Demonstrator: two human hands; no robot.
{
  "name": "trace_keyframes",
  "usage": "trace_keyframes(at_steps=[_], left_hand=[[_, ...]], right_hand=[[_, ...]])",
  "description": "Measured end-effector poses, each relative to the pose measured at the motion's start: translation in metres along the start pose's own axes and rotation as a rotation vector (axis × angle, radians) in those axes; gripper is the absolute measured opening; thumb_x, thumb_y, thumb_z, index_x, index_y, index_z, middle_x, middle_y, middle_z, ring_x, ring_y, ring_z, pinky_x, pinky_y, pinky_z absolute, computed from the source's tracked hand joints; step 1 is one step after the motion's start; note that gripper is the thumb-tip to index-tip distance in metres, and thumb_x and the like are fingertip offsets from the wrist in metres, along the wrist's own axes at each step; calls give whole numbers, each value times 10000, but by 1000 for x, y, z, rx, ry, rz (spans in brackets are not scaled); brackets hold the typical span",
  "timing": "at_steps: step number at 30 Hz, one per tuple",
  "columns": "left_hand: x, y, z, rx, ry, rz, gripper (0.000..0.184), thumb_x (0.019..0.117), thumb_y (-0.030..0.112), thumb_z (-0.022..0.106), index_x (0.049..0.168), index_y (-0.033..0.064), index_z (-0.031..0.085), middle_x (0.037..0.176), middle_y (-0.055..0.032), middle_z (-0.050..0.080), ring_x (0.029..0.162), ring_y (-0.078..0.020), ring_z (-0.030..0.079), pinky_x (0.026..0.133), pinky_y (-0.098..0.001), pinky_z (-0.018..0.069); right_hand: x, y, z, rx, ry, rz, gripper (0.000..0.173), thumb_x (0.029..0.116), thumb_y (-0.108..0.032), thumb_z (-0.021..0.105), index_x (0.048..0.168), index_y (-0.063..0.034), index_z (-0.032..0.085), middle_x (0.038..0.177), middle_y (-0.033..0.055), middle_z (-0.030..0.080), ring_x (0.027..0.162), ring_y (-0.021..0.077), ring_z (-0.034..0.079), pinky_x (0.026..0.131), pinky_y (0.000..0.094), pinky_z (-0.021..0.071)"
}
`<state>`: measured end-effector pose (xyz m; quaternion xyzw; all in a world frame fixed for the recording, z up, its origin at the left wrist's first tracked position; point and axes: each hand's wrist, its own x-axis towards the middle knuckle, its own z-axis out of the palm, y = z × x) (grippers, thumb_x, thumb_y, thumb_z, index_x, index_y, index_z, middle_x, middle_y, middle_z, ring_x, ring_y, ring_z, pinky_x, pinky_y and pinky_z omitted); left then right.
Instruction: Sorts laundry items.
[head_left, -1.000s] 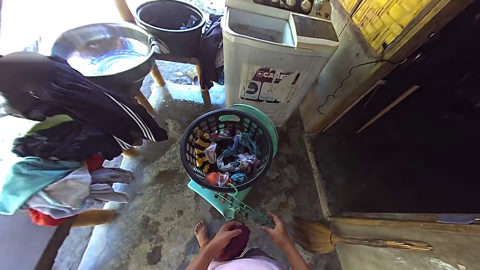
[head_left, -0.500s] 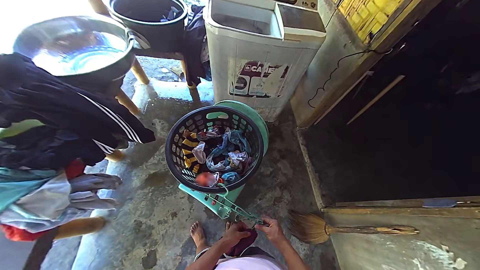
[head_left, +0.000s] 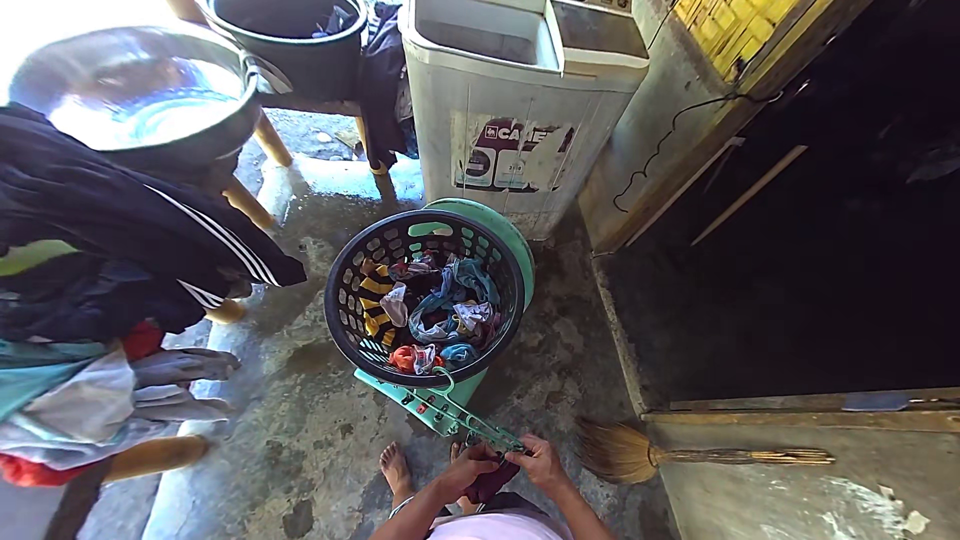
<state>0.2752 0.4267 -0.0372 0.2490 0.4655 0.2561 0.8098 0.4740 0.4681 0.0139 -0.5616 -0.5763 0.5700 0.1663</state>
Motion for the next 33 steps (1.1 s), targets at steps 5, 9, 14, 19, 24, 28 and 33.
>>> trace_keyframes(at_steps=[5, 9, 14, 19, 24, 28, 33], left_hand=[[-4, 12, 5, -119, -12, -30, 109, 1020, 49, 527, 1124, 78, 543, 941, -34, 652, 848, -140, 652, 796, -348, 559], [-1, 15, 7, -143, -32, -55, 126, 1023, 55, 513, 1142, 82, 541, 967, -42, 659, 866, -149, 655, 802, -359, 561], [2, 23, 6, -2, -5, -74, 131, 1037, 105, 543, 1163, 70, 531, 913, -46, 627, 763, -139, 618, 688, -321, 530], [12, 36, 13, 186, 47, 2, 214, 1037, 157, 582, 1205, 27, 558, 856, -38, 604, 673, -100, 558, 621, -279, 479], [10, 35, -16, 583, 35, 20, 525, 1043, 233, 576, 1517, 60, 434, 1477, -218, 517, 1346, -336, 533, 1139, -530, 402], [-24, 37, -58, 667, 55, -27, 506, 1054, 255, 557, 1491, 14, 473, 1494, -232, 502, 1395, -349, 484, 1175, -520, 356], [-91, 12, -119, 273, 408, 16, 441, 1039, 230, 585, 1419, 11, 539, 1408, -187, 590, 1316, -289, 562, 1114, -465, 440]], right_hand=[[1, -1, 0, -11, -22, -5, 161, 888, -112, 761, 954, 35, 749, 958, 108, 708, 891, 135, 640, 851, 331, 525], [4, 1, -3, -41, -72, -9, 188, 893, -139, 757, 970, 32, 749, 986, 118, 705, 941, 163, 641, 887, 349, 520], [20, -17, -14, -187, -295, 78, 588, 863, -106, 796, 1378, 57, 562, 1400, 247, 560, 1291, 332, 552, 1117, 449, 434], [47, -46, -10, -243, -291, 17, 571, 947, -192, 703, 1448, 17, 526, 1384, 229, 601, 1303, 321, 570, 1134, 466, 423], [72, -64, 1, -475, -323, 43, 290, 1030, -122, 570, 1262, 10, 682, 1249, 216, 676, 1191, 318, 635, 1075, 477, 457], [85, -68, -1, -548, -357, 79, 305, 1025, -117, 582, 1292, 2, 668, 1309, 213, 653, 1255, 323, 604, 1118, 479, 426], [98, -106, -23, -786, -573, 178, 350, 1031, -218, 598, 1307, -13, 663, 1292, 224, 661, 1251, 363, 605, 1106, 551, 423]])
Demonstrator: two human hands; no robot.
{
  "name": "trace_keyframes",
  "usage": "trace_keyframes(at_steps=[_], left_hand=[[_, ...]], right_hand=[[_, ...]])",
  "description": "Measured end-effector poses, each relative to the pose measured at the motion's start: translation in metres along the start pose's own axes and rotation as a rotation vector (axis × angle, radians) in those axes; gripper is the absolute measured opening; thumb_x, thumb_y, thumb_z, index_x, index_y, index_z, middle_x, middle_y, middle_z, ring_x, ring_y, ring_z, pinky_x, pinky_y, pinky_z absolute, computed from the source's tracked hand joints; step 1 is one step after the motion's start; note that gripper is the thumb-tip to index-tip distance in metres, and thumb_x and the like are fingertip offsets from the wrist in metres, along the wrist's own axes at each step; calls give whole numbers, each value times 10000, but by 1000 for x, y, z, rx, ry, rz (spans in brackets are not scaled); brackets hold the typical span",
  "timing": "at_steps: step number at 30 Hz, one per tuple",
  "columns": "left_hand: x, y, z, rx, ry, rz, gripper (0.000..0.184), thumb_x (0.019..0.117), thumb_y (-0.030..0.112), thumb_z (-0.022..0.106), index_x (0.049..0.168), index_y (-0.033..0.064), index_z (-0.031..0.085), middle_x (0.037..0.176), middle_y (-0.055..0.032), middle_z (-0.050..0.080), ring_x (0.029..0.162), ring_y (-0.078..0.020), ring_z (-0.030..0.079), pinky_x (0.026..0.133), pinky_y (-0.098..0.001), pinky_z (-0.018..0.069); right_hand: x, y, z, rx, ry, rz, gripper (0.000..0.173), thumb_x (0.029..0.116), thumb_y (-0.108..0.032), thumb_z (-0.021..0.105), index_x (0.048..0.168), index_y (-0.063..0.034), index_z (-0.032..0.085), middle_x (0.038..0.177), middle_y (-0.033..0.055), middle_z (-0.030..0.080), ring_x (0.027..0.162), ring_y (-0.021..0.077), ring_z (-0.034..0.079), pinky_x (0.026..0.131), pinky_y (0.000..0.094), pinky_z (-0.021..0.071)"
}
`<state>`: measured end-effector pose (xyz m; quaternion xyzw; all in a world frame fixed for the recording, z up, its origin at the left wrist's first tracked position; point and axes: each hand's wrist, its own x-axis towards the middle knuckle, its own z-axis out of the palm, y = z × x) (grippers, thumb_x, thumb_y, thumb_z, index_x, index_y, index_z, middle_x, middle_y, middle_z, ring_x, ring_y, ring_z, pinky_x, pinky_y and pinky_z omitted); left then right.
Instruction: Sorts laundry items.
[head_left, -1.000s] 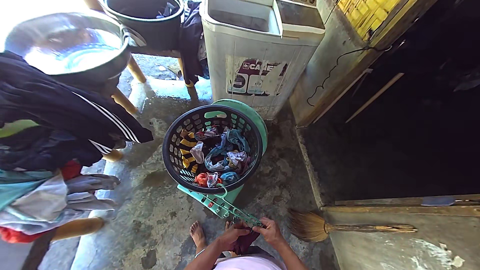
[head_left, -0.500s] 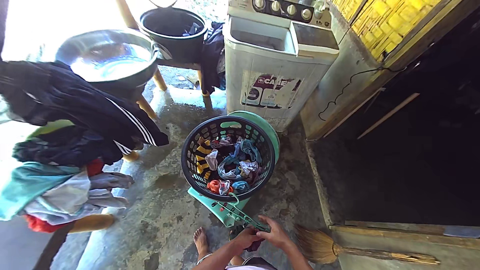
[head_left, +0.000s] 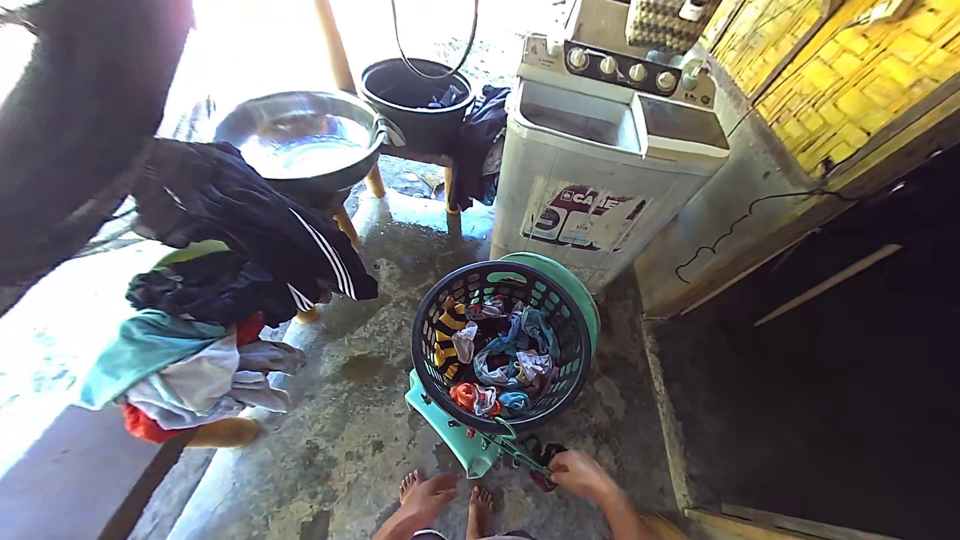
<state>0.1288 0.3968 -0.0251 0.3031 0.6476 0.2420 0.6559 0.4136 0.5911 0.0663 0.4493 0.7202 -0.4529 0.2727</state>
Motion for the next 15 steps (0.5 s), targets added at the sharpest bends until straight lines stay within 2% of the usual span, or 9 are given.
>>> trace_keyframes(at_steps=[2, 4, 6, 9, 10, 12, 13, 15], left_hand=[[-21, -13, -22, -147, 137, -14, 415, 1050, 208, 562, 1416, 15, 528, 1397, -184, 592, 1294, -294, 565, 1064, -491, 460], [-42, -22, -36, -280, 265, -37, 388, 1061, 190, 535, 1406, 13, 528, 1384, -195, 594, 1273, -309, 573, 1031, -518, 466], [-58, -26, -44, -388, 370, -60, 360, 1067, 171, 522, 1383, -1, 533, 1357, -206, 601, 1243, -314, 581, 1015, -521, 465], [-67, -24, -50, -477, 463, -84, 339, 1069, 159, 528, 1362, -10, 541, 1321, -204, 619, 1207, -295, 597, 996, -499, 472], [-69, -21, -52, -483, 467, -72, 339, 1067, 159, 530, 1361, -10, 540, 1317, -200, 621, 1199, -287, 601, 993, -491, 476], [-71, -15, -54, -471, 465, -24, 327, 1061, 156, 539, 1348, 0, 551, 1299, -181, 633, 1178, -259, 613, 973, -461, 489], [-73, -10, -56, -457, 462, 11, 323, 1059, 154, 538, 1343, 0, 555, 1293, -172, 638, 1171, -247, 619, 964, -442, 499], [-76, 1, -64, -418, 459, 87, 318, 1055, 141, 531, 1337, -2, 559, 1294, -160, 641, 1164, -221, 625, 955, -405, 511]], right_hand=[[-27, -21, -34, 28, 34, -51, 317, 1024, -245, 620, 1214, -6, 706, 1177, 209, 701, 1135, 335, 654, 1033, 541, 469], [-43, -51, -60, 169, 230, -206, 261, 1012, -221, 630, 1124, -6, 726, 1047, 160, 728, 994, 255, 692, 953, 477, 526], [-28, -85, -79, 182, 381, -297, 247, 1012, -200, 617, 1099, 2, 729, 1018, 155, 729, 963, 239, 691, 931, 454, 529], [39, -123, -92, -78, 333, -193, 300, 1030, -232, 588, 1173, -1, 715, 1191, 210, 692, 1167, 338, 638, 1044, 540, 460], [63, -133, -88, -193, 296, -92, 322, 1016, -244, 599, 1217, -14, 700, 1290, 222, 649, 1243, 370, 598, 1060, 573, 449], [95, -145, -75, -362, 223, 91, 397, 982, -226, 622, 1320, -17, 638, 1488, 247, 484, 1359, 428, 493, 1063, 626, 441], [104, -144, -72, -386, 199, 125, 403, 976, -192, 617, 1340, -22, 626, 1521, 254, 444, 1379, 446, 464, 1060, 648, 432], [111, -136, -79, -323, 204, 100, 359, 990, -187, 584, 1310, -42, 655, 1464, 233, 526, 1366, 421, 493, 1076, 640, 419]])
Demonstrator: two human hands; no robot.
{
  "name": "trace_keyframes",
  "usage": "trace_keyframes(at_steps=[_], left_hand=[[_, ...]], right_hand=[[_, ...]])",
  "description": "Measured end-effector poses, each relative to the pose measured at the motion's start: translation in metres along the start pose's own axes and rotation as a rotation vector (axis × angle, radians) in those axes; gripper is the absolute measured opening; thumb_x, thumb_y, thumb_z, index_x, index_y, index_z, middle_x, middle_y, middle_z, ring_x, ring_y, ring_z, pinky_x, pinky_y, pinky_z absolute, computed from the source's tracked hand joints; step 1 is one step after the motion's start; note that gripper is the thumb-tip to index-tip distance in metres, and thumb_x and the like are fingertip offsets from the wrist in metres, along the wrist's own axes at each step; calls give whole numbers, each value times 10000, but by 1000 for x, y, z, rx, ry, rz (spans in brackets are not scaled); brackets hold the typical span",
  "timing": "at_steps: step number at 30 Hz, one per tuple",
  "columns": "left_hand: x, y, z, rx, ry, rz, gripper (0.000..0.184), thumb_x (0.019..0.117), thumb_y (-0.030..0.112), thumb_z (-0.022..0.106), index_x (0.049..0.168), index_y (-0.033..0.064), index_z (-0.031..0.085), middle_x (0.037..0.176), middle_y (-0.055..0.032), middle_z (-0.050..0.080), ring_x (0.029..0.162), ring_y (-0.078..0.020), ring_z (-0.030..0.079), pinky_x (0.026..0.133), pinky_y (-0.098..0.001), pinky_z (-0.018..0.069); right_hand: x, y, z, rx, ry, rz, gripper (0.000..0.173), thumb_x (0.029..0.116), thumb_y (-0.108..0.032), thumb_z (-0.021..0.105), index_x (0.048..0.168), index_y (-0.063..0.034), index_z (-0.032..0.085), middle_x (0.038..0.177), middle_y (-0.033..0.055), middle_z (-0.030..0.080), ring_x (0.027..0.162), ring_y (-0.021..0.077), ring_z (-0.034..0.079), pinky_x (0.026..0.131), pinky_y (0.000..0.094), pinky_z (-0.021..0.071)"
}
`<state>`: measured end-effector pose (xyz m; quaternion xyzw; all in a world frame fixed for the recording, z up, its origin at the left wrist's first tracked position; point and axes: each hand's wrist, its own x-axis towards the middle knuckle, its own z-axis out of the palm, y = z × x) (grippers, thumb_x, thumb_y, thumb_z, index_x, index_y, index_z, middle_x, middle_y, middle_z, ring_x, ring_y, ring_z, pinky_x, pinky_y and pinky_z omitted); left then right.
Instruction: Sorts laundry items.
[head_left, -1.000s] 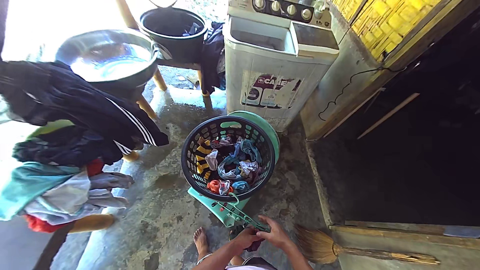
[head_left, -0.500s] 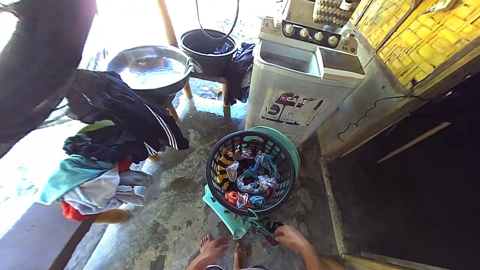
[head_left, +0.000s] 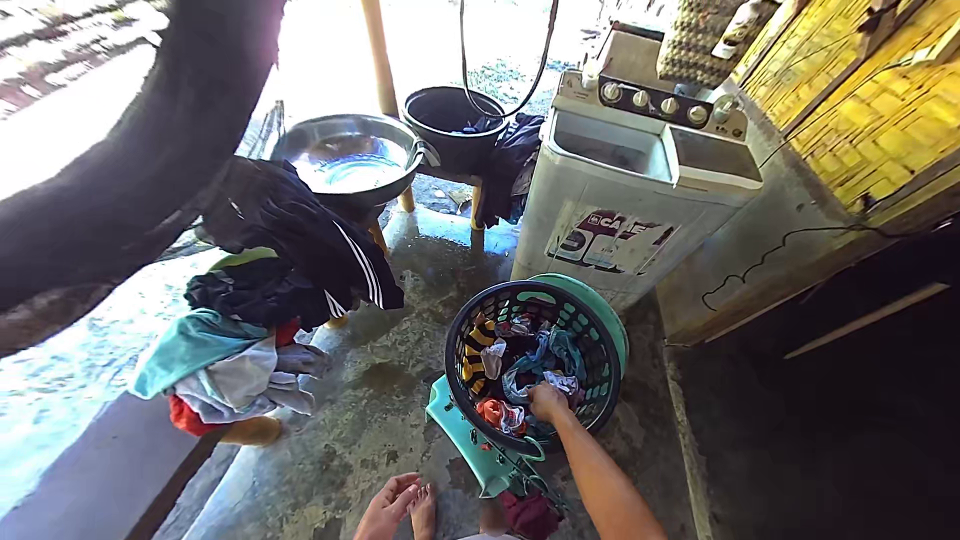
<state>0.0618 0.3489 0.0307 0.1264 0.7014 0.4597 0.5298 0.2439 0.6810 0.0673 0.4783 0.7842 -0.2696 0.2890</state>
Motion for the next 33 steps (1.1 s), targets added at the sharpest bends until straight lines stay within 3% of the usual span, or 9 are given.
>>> trace_keyframes(at_steps=[3, 7, 11, 15, 18, 21, 24, 28, 33], left_hand=[[1, 19, -4, 24, -6, 126, 308, 1037, 119, 538, 1314, -10, 573, 1270, -145, 656, 1118, -184, 646, 937, -359, 528], [-2, 71, 6, 112, -75, 349, 346, 1015, 152, 552, 1310, -29, 573, 1264, -145, 661, 1120, -178, 658, 983, -364, 530], [-11, 152, 51, 245, -231, 638, 410, 995, 202, 597, 1345, -8, 571, 1331, -141, 647, 1219, -208, 636, 1026, -401, 527], [-9, 202, 101, 361, -294, 845, 747, 908, 341, 724, 1507, 5, 430, 1528, -186, 469, 1410, -274, 464, 1128, -454, 434], [-9, 216, 103, 352, -339, 845, 439, 962, 276, 672, 1290, -6, 597, 1173, -125, 692, 1083, -142, 669, 966, -340, 539], [-19, 205, 95, 261, -162, 1014, 470, 957, 268, 666, 1300, -42, 580, 1206, -164, 659, 1084, -188, 666, 931, -361, 567], [-32, 195, 94, 230, 65, 1256, 616, 941, 489, 665, 1219, -53, 568, 1152, -168, 643, 1041, -153, 651, 868, -311, 562], [-38, 199, 88, 145, -147, 1069, 213, 997, 160, 598, 1056, -11, 710, 931, -23, 744, 890, -41, 707, 849, -248, 587], [-49, 223, 53, -357, -591, 653, 386, 1066, 181, 260, 1257, 33, 561, 1039, -76, 761, 905, -185, 745, 839, -353, 617]], right_hand=[[-14, 18, -32, 340, 147, -75, 321, 1029, -196, 568, 1255, 14, 657, 1309, 256, 629, 1279, 403, 567, 1084, 609, 415], [-63, 19, -74, 879, 457, -303, 211, 1049, -118, 529, 1117, 68, 603, 926, 120, 616, 788, 146, 576, 742, 329, 493], [-129, -18, -104, 1194, 501, -471, 119, 1067, -71, 496, 1056, 23, 568, 754, 39, 618, 583, 68, 591, 577, 216, 524], [-180, -50, -105, 1310, 379, -695, 143, 1058, -44, 462, 1012, -23, 596, 774, 28, 680, 632, 68, 644, 614, 224, 561], [-201, -57, -100, 1464, 376, -796, 211, 1050, -46, 416, 986, -65, 616, 817, 15, 696, 707, 61, 666, 691, 226, 573], [-209, -58, -95, 1700, 369, -842, 266, 1072, -92, 346, 1021, -81, 607, 869, 66, 726, 753, 131, 714, 708, 284, 606], [-215, -74, -82, 1724, 288, -900, 211, 1066, -81, 349, 1098, -58, 557, 938, 126, 737, 787, 199, 737, 713, 339, 624], [-215, -96, -69, 1471, 327, -958, 219, 1018, -25, 469, 1227, -10, 530, 1045, 80, 699, 876, 121, 698, 817, 290, 594], [-181, -84, -61, 1306, 368, -1000, 363, 1021, -125, 494, 1350, 28, 502, 1224, 108, 675, 1051, 158, 670, 919, 332, 556]])
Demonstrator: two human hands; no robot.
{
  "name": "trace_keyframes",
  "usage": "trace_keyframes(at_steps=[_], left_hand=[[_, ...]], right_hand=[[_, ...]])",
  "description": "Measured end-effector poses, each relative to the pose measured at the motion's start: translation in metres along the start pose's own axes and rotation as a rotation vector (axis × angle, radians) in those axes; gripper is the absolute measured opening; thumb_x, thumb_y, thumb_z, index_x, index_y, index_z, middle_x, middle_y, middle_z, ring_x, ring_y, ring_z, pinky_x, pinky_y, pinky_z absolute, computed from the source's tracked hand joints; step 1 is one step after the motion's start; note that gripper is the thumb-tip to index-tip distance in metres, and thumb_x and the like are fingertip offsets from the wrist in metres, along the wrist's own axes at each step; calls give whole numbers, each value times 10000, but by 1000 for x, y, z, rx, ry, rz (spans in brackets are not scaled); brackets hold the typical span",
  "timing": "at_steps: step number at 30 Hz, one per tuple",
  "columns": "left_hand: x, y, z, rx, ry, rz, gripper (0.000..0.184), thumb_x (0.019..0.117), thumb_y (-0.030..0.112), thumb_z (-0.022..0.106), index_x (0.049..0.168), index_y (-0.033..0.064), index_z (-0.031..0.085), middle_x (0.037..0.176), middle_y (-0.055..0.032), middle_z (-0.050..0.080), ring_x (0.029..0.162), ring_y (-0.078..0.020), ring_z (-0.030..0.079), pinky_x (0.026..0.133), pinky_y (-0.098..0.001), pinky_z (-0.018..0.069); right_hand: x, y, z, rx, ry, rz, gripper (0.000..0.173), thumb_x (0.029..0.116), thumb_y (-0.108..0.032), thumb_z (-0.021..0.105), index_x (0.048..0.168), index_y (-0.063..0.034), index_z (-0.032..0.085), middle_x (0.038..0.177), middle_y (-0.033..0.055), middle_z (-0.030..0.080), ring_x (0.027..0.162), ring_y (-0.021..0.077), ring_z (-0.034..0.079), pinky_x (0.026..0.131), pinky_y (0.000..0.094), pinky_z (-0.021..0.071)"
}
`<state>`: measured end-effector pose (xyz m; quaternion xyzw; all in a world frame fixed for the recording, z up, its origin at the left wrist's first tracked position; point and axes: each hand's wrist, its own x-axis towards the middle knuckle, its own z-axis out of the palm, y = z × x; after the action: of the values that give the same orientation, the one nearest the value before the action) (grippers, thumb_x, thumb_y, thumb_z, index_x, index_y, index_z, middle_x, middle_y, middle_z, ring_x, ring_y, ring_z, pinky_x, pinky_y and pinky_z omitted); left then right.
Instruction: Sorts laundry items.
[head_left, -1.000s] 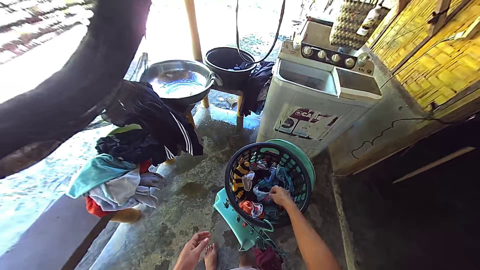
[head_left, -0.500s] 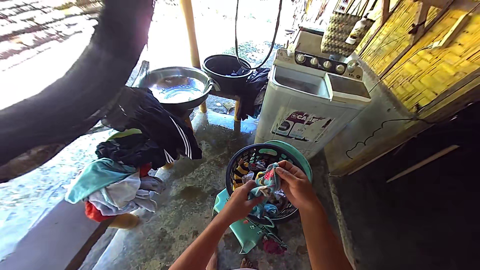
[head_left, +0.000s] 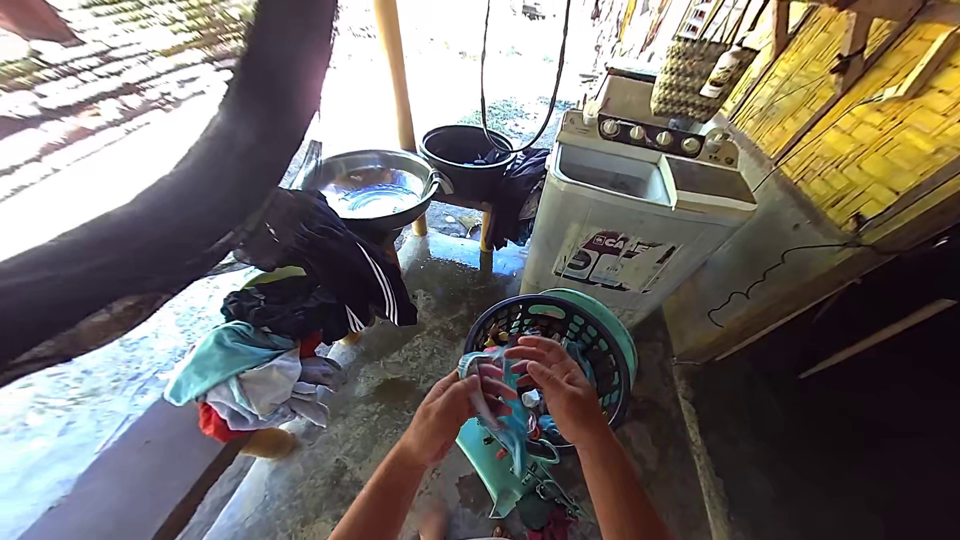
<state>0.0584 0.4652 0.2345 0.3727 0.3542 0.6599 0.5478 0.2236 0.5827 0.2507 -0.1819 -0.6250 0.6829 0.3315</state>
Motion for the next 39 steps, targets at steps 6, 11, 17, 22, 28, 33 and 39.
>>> trace_keyframes(at_steps=[6, 11, 17, 22, 28, 33, 39], left_hand=[[-12, 9, -16, -239, 77, -43, 527, 1043, 222, 252, 1526, 25, 331, 1326, -167, 662, 1160, -285, 680, 1001, -446, 553], [-36, 9, -19, -178, 288, -34, 493, 1102, 215, 194, 1564, 69, 282, 1331, -143, 662, 1185, -278, 671, 990, -438, 564], [-49, 3, -29, -99, 348, -65, 478, 1111, 273, 247, 1536, 80, 350, 1291, -122, 691, 1164, -255, 684, 955, -406, 576], [-66, -12, -34, 225, 99, -262, 722, 896, 443, 727, 1429, 57, 428, 1220, -21, 694, 1062, -151, 696, 862, -340, 607], [-72, -25, -43, 404, 94, -296, 117, 976, 162, 610, 1018, 105, 704, 856, 53, 732, 784, -31, 697, 749, -228, 587], [-80, -1, -53, 122, 102, -243, 103, 989, 212, 633, 982, 179, 731, 838, 48, 747, 731, -25, 702, 688, -208, 598], [-63, 8, -73, 399, 333, -204, 118, 1029, 120, 532, 1078, 93, 636, 873, 33, 716, 763, -27, 681, 718, -216, 583]], right_hand=[[-27, 39, 34, 16, -342, 234, 898, 845, -225, 763, 1535, 31, 247, 1300, 117, 605, 1086, 156, 656, 892, 343, 580], [-45, 72, 55, -248, -333, 86, 474, 921, -127, 712, 1305, 116, 575, 1241, 200, 654, 1072, 180, 658, 913, 324, 547], [-53, 81, 68, -521, -170, -225, 148, 891, -122, 739, 879, 24, 757, 1077, 152, 727, 1072, 272, 646, 974, 393, 500], [-43, 63, 57, -334, -41, -227, 195, 940, -87, 666, 841, 77, 700, 933, 132, 710, 953, 102, 674, 868, 228, 553], [-42, 50, 46, 164, 53, 202, 205, 1038, -76, 495, 854, -107, 581, 727, -80, 598, 681, -10, 586, 688, 190, 521], [-53, 67, 35, 159, -402, 356, 189, 1003, -109, 565, 1146, -11, 638, 983, -40, 720, 909, 13, 674, 859, 259, 570], [-50, 82, 37, 214, -507, 185, 136, 968, -166, 648, 1008, -93, 755, 980, -71, 751, 947, -9, 675, 890, 259, 559]])
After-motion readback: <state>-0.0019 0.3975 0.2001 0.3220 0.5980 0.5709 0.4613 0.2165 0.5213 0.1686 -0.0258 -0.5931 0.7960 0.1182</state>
